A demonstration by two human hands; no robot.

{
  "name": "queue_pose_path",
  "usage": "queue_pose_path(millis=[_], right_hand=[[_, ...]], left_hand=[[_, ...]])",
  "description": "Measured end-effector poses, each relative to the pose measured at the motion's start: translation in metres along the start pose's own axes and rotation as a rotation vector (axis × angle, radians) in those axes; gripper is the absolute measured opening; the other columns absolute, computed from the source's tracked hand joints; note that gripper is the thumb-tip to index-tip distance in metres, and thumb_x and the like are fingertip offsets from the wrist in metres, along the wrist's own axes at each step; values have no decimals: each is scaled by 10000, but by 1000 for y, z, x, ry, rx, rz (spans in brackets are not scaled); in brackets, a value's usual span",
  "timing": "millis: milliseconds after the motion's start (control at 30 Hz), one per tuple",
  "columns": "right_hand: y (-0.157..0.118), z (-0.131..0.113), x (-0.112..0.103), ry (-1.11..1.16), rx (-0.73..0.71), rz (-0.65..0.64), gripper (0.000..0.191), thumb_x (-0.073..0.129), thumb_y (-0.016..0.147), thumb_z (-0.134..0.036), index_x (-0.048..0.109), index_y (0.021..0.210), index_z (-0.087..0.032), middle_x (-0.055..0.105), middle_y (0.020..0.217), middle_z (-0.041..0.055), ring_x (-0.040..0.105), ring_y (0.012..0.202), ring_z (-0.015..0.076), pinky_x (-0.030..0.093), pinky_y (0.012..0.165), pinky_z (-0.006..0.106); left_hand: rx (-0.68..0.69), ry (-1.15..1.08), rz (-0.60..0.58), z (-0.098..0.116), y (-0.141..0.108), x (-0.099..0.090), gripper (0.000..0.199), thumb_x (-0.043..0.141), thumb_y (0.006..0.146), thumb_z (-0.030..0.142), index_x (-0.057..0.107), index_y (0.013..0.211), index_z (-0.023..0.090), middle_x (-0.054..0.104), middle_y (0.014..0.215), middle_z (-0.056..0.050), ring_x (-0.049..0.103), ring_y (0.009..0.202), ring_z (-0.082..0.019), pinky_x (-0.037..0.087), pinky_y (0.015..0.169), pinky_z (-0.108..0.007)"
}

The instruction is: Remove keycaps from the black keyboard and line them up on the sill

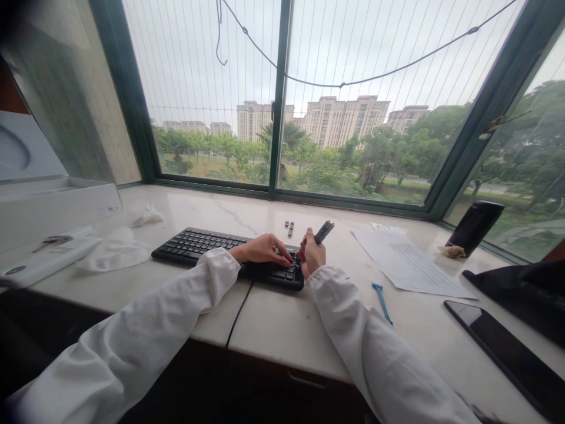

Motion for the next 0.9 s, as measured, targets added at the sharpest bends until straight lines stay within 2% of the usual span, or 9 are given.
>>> queue_pose_path(millis=[267, 533, 900], right_hand=[[-5, -1, 4, -41, -58, -38, 456, 713, 695, -424, 345, 551, -199, 239, 426, -112, 170, 356, 28, 172, 303, 184], [-11, 1, 9, -201, -155, -28, 453, 710, 660, -500, 389, 555, -198, 304, 448, -96, 242, 361, 35, 227, 326, 204], [-11, 1, 7, -146, -136, 0, 444, 714, 669, -470, 379, 567, -198, 311, 460, -101, 250, 367, 30, 258, 343, 202]], left_hand=[[3, -14, -15, -2, 1, 0, 424, 705, 645, 491, 753, 908, 161, 722, 793, -48, 614, 762, -164, 410, 677, -224], [-18, 1, -12, 0, 2, 0, 405, 721, 639, 460, 752, 913, 163, 714, 794, -35, 605, 764, -154, 395, 689, -220], [6, -9, -22, -1, 2, 1, 409, 711, 646, 457, 751, 918, 153, 713, 777, -41, 609, 759, -159, 400, 683, -221]])
Point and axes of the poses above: each hand's wrist, its own y-axis towards the middle knuckle, its own x-axis out of the palm, z = x × y, the point moved 4 cm from there along y, towards the middle knuckle
